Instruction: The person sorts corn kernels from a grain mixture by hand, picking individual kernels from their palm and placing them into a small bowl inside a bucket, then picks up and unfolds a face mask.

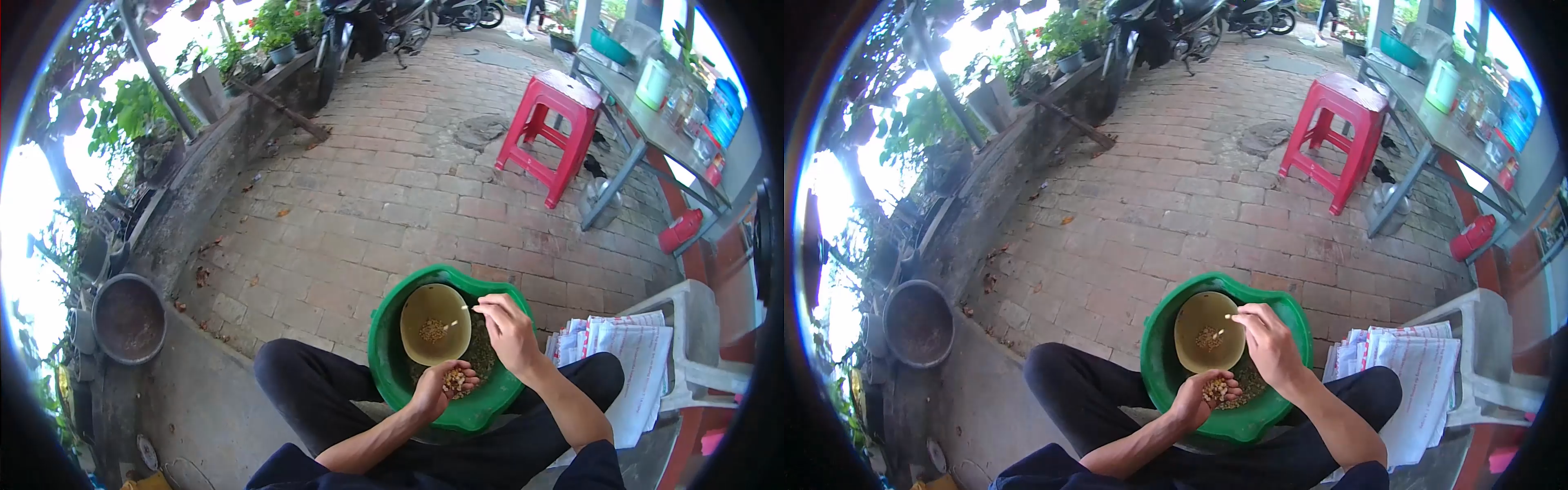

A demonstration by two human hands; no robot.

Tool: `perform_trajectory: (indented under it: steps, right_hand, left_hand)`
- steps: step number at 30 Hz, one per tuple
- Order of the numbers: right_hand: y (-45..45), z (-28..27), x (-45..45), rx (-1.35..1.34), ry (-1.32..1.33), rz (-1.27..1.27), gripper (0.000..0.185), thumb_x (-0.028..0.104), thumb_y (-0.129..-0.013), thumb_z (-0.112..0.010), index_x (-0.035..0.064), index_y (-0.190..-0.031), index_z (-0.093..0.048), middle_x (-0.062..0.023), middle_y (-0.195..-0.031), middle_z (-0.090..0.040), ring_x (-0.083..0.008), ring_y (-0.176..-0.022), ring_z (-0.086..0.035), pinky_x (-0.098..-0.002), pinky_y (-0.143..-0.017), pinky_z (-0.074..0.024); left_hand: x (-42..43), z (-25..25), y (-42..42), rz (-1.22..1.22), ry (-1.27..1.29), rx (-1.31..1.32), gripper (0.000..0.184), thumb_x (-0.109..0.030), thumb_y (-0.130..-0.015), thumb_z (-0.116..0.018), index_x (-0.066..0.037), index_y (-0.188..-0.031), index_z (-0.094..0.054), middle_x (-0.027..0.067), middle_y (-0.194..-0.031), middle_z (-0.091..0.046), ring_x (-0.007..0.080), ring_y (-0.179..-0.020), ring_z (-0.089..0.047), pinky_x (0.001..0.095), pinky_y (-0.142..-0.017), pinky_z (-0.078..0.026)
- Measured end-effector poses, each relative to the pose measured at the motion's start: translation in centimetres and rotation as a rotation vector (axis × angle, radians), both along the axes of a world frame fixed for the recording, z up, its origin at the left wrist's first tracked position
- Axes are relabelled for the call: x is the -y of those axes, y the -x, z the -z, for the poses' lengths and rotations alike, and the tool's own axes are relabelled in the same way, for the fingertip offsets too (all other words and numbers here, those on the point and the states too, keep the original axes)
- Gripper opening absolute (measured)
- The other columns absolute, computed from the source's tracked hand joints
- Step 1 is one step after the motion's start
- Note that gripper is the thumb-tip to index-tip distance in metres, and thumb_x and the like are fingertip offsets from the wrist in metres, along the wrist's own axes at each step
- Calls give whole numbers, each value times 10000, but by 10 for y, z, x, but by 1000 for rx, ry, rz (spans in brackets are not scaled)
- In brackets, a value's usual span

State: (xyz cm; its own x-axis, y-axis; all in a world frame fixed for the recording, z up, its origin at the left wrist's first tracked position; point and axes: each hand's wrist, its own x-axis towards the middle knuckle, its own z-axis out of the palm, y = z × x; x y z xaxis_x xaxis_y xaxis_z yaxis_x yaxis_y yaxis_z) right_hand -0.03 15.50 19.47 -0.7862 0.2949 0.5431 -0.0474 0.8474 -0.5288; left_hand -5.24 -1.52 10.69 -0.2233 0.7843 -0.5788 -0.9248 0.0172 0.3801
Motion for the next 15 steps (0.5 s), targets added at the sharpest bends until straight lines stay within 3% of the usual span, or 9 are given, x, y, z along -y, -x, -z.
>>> perform_trajectory:
  steps: [3,8,10,11,13,15]
  right_hand:
    - [-3,3,0,30,0,6,248,-89,-779,-612,14,-1003,-630,-123,-1060,-626,-302,-935,-641,-369,-783,-544]
    - [-10,25,10,242,-78,-159,180,157,-833,-691,59,-984,-679,-85,-1104,-635,-262,-977,-641,-356,-828,-537]
    - [-13,39,23,294,-104,-306,308,215,-844,-682,39,-1094,-645,-120,-1139,-623,-277,-1025,-625,-367,-874,-522]
    - [-17,48,31,363,-95,-349,371,218,-846,-668,13,-1150,-608,-144,-1164,-605,-297,-1043,-611,-382,-895,-507]
    - [-24,57,46,548,-101,-399,492,177,-835,-643,-40,-1261,-525,-184,-1248,-555,-323,-1111,-572,-405,-939,-480]
    - [-27,65,52,526,-192,-388,492,159,-824,-637,-48,-1256,-526,-184,-1263,-545,-318,-1141,-555,-405,-952,-474]
  left_hand:
    - [-1,6,0,2,-8,11,281,-198,-989,-428,37,-1040,-572,148,-961,-651,283,-907,-657,371,-839,-533]
    - [0,11,-4,-21,-20,9,307,-231,-1003,-410,23,-1073,-567,147,-986,-653,276,-931,-651,383,-839,-532]
    - [-4,11,-7,-278,142,56,288,-257,-1011,-404,-59,-1065,-605,65,-965,-664,211,-842,-656,351,-768,-531]
    - [-4,11,-5,-292,144,37,276,-283,-1018,-389,-126,-1058,-612,5,-940,-664,157,-787,-641,320,-660,-509]
    - [-3,11,-3,-307,171,51,281,-296,-1019,-386,-130,-1052,-609,0,-923,-662,147,-778,-638,313,-618,-495]
    - [0,15,-1,-340,169,96,291,-327,-1019,-378,-142,-1035,-601,-9,-895,-661,134,-751,-633,299,-520,-461]
